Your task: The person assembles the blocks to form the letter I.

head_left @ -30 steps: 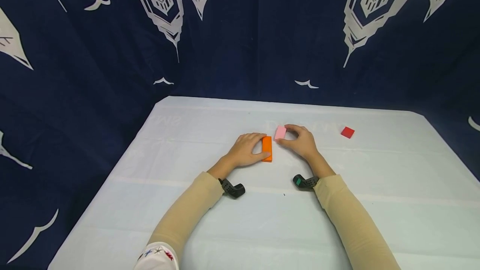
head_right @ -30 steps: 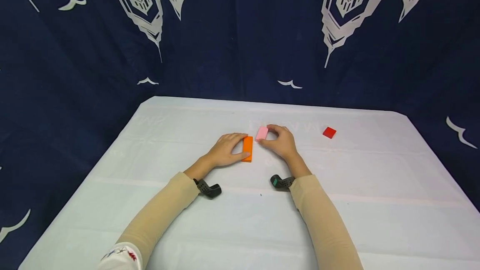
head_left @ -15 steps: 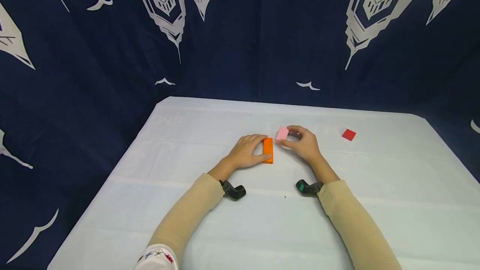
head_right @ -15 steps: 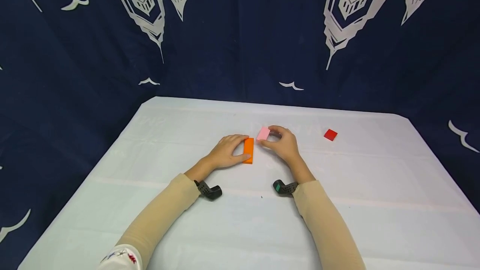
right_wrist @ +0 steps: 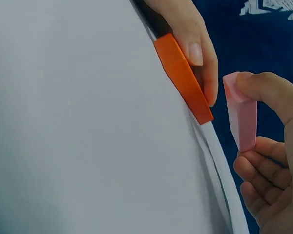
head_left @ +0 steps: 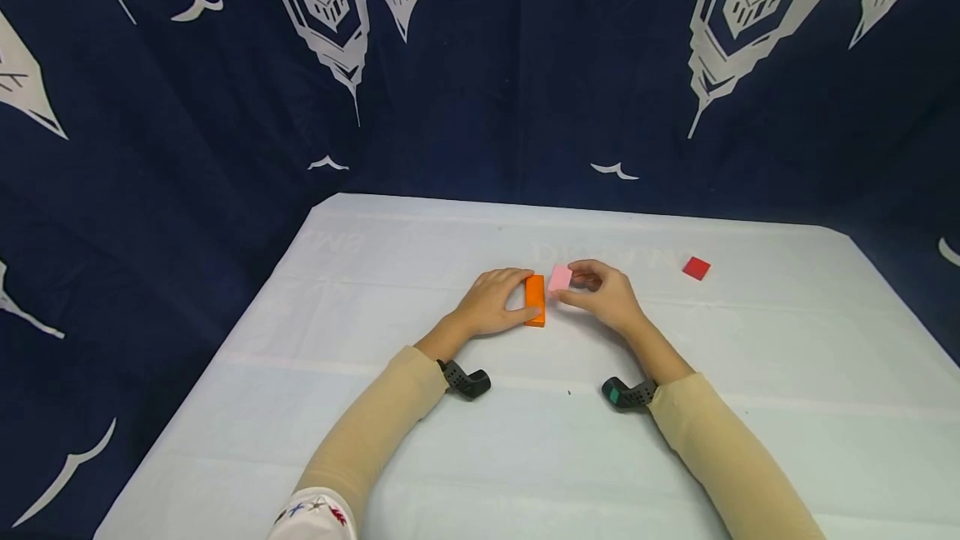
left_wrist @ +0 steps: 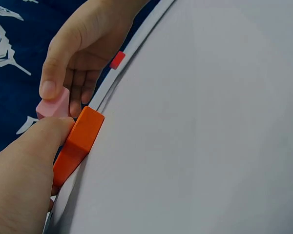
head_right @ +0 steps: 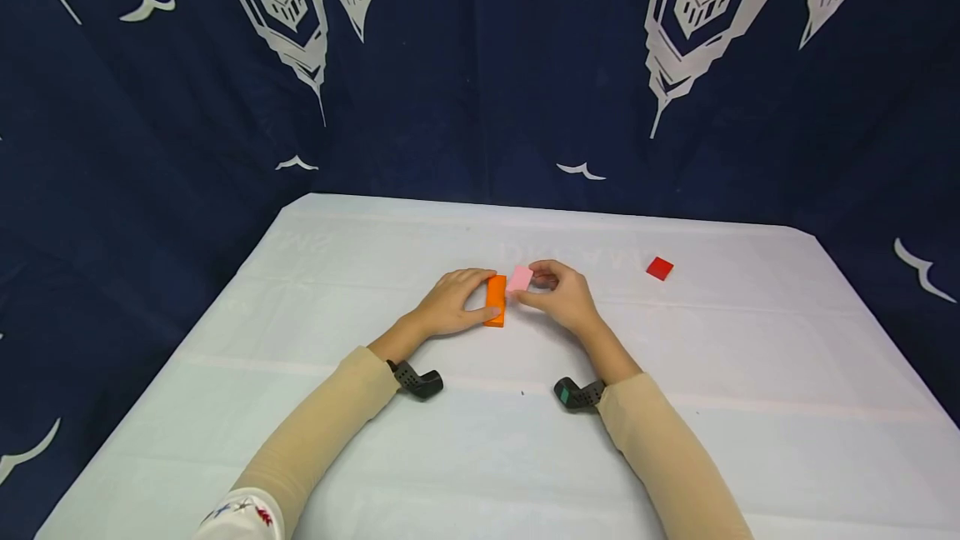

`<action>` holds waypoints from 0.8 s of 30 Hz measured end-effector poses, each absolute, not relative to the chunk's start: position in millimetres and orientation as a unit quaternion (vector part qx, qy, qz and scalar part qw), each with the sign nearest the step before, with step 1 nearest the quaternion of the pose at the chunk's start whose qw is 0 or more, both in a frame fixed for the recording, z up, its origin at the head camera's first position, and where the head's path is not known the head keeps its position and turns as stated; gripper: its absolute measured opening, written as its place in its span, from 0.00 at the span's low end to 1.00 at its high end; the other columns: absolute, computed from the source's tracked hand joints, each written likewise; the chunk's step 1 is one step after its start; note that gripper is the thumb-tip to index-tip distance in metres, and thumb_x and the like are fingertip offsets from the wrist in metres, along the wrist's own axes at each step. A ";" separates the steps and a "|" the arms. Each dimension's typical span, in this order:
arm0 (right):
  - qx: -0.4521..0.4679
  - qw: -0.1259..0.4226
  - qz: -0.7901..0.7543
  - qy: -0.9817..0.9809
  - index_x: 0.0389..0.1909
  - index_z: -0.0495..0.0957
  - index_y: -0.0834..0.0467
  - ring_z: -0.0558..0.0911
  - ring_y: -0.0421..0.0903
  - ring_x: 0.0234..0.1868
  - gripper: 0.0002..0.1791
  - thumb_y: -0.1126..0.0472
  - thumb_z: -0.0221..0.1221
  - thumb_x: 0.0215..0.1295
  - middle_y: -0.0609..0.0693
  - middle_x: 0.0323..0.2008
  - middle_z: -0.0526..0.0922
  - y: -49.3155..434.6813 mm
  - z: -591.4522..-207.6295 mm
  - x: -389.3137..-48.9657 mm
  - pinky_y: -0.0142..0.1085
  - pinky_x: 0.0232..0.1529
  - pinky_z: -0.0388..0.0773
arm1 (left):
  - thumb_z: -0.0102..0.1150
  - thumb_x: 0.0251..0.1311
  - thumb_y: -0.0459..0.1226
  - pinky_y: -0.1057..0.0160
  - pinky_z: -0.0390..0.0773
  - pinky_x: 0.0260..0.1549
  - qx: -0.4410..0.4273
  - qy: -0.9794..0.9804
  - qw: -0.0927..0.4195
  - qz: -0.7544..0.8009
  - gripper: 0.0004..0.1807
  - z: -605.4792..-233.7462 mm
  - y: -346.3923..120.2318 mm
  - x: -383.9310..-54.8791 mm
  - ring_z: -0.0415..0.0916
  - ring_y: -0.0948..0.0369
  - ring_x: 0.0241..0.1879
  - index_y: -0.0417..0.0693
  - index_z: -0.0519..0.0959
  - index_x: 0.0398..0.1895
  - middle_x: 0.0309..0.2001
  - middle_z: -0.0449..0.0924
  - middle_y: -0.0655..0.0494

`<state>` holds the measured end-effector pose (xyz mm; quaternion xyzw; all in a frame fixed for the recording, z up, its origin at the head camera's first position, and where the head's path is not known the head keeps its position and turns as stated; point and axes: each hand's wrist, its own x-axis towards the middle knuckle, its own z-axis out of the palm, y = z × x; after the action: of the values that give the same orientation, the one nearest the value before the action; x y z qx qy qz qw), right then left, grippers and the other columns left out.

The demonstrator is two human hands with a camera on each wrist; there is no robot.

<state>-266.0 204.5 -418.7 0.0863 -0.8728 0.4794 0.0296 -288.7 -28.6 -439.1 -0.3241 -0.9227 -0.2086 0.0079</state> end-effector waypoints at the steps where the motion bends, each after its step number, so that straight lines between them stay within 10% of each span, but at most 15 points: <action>1: 0.090 0.027 0.480 -0.872 0.57 0.75 0.62 0.77 0.56 0.52 0.37 0.47 0.74 0.49 0.59 0.49 0.81 203.4 -417.5 -264.1 0.48 0.57 0.72 | 0.53 0.64 0.58 0.53 0.52 0.69 -0.324 -0.923 0.008 -0.209 0.38 -439.2 -28.7 -288.7 0.58 0.55 0.70 0.50 0.62 0.73 0.70 0.64 0.55; 24: 0.166 0.035 0.465 -0.869 0.53 0.78 0.61 0.77 0.55 0.48 0.32 0.53 0.75 0.48 0.54 0.45 0.83 188.5 -409.6 -224.0 0.50 0.54 0.73 | 0.56 0.64 0.53 0.52 0.53 0.69 -0.325 -0.922 0.017 -0.208 0.36 -440.6 -27.7 -290.2 0.59 0.55 0.69 0.50 0.63 0.72 0.69 0.66 0.54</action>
<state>-224.0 188.5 -409.6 0.1662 -0.8690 0.4647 0.0350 -290.2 -27.7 -440.6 -0.3252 -0.9223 -0.2082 0.0169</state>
